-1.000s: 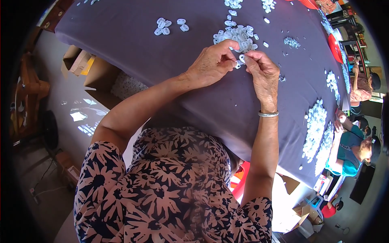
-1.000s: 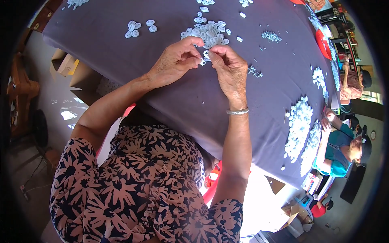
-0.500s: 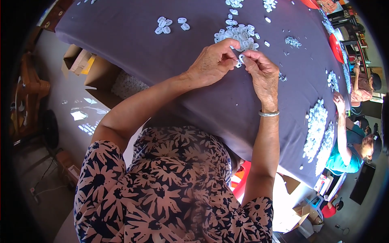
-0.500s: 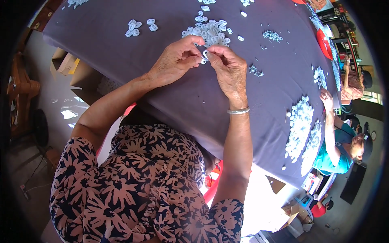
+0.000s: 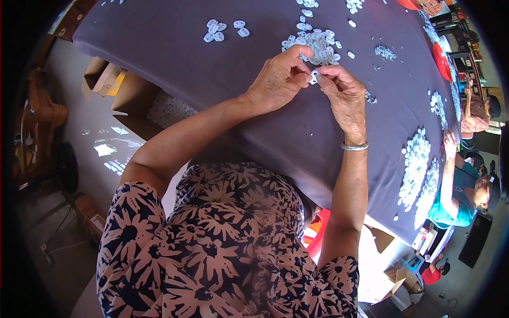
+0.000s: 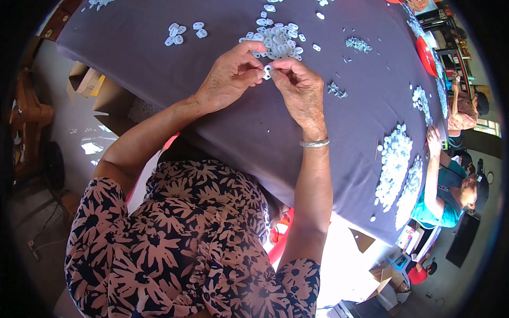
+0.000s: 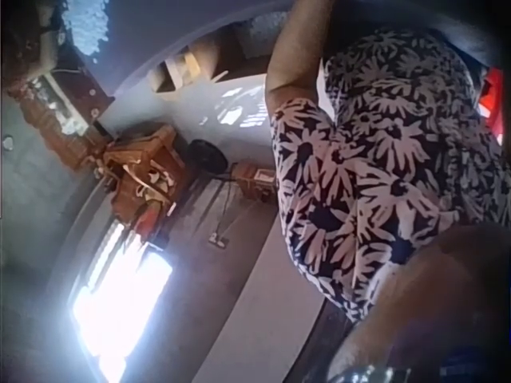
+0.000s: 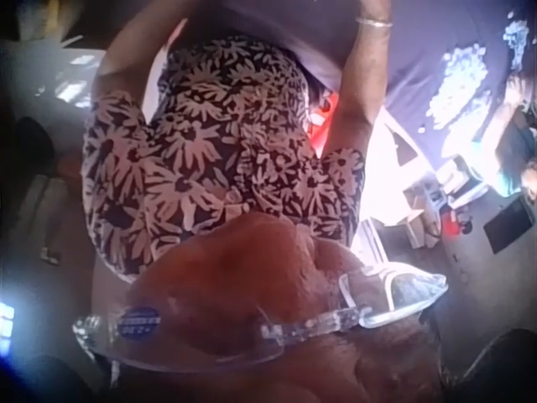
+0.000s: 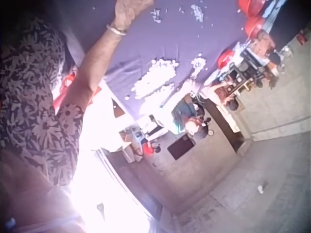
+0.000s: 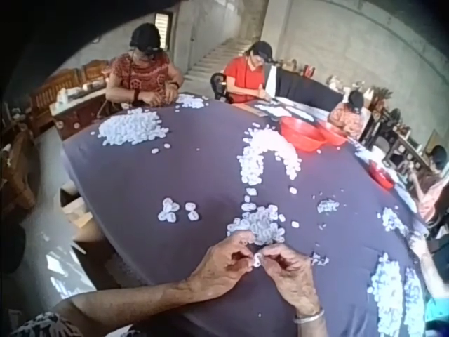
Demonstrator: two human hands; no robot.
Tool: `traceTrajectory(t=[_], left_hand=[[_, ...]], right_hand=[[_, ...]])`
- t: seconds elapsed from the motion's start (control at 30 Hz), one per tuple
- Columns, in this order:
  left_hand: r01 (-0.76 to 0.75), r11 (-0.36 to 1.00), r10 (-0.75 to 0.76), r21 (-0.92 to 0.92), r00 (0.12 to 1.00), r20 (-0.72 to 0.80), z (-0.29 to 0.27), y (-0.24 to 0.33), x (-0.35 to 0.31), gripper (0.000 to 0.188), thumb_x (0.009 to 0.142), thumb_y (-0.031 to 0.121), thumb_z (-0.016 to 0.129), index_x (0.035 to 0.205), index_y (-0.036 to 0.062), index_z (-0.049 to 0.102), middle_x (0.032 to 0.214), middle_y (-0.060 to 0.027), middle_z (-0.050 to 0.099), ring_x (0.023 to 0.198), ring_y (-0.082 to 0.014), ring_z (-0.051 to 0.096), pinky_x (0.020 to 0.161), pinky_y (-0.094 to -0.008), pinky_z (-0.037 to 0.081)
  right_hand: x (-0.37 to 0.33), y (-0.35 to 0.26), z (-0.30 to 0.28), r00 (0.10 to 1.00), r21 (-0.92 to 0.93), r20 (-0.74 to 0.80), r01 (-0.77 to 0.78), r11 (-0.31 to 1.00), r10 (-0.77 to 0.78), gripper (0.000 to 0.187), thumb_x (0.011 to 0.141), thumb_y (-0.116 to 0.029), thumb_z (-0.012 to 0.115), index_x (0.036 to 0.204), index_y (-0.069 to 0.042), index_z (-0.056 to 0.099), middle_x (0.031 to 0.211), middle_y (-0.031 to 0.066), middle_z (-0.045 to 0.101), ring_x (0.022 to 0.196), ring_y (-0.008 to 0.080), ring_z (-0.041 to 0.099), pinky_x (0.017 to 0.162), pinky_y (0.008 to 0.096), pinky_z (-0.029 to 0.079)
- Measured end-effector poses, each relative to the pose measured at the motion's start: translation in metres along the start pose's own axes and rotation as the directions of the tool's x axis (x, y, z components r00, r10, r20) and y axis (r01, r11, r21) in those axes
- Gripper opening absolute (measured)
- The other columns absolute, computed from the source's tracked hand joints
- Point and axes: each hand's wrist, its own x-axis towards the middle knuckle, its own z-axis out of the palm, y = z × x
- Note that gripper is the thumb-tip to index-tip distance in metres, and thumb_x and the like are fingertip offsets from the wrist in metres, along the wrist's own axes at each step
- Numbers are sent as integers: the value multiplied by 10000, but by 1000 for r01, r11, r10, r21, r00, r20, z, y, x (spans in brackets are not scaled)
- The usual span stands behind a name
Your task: The person assembles small plastic components by hand, picking up plastic pieces and pins, inserting the pins into the pieces, and setting the completed parts on the table.
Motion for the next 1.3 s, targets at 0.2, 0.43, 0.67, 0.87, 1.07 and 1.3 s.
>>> traceTrajectory(t=[0.2, 0.43, 0.67, 0.87, 1.07, 1.3], left_hand=[[132, 991, -133, -38, 991, -28, -3, 13, 1, 349, 863, 21, 583, 1184, 46, 447, 841, -53, 614, 761, -111, 584, 691, -248, 488], [156, 982, -155, -110, 988, 18, -7, 15, 0, 309, 850, 18, 580, 1150, 53, 514, 810, -54, 614, 763, -106, 584, 678, -234, 474], [240, 961, -230, -134, 969, 89, -14, 34, 4, 251, 847, 123, 638, 1081, 51, 582, 786, -17, 598, 696, -74, 526, 610, -228, 425], [183, 971, -165, -154, 978, 125, -13, 21, 4, 221, 858, 121, 637, 1057, 35, 590, 791, -10, 600, 699, -60, 517, 603, -204, 419], [201, 963, -186, -182, 978, 93, -9, 15, 1, 230, 856, 104, 640, 1065, 25, 585, 807, -22, 605, 742, -72, 550, 642, -213, 450], [117, 993, -114, -19, 986, 122, -11, 20, 3, 329, 840, 115, 636, 1150, 20, 579, 773, -30, 614, 677, -75, 543, 605, -226, 469]], right_hand=[[-1, 0, 6, 995, 47, 65, 71, 996, -74, 205, 785, 98, 647, 955, -10, 610, 891, -9, 611, 740, 40, 550, 669, 183, 484], [-3, -1, 7, 988, -48, 7, 152, 987, -152, 241, 743, 100, 690, 943, -7, 609, 887, -14, 598, 698, 30, 533, 632, 175, 480], [-4, -12, 8, 965, -162, -18, 256, 953, -262, 279, 702, 92, 713, 942, -25, 634, 870, -18, 590, 651, 30, 516, 565, 174, 451], [-3, -14, 12, 950, -273, -8, 297, 915, -311, 322, 671, 55, 749, 956, -41, 635, 840, -18, 586, 630, 37, 514, 549, 189, 457], [-7, -23, 13, 947, -438, 63, 308, 844, -314, 348, 669, -59, 791, 968, -43, 613, 810, 20, 580, 591, 85, 526, 538, 233, 471], [-6, -18, 11, 919, -621, 203, 388, 680, -339, 247, 782, -192, 708, 876, -33, 546, 801, 94, 571, 633, 265, 573, 574, 363, 478]])
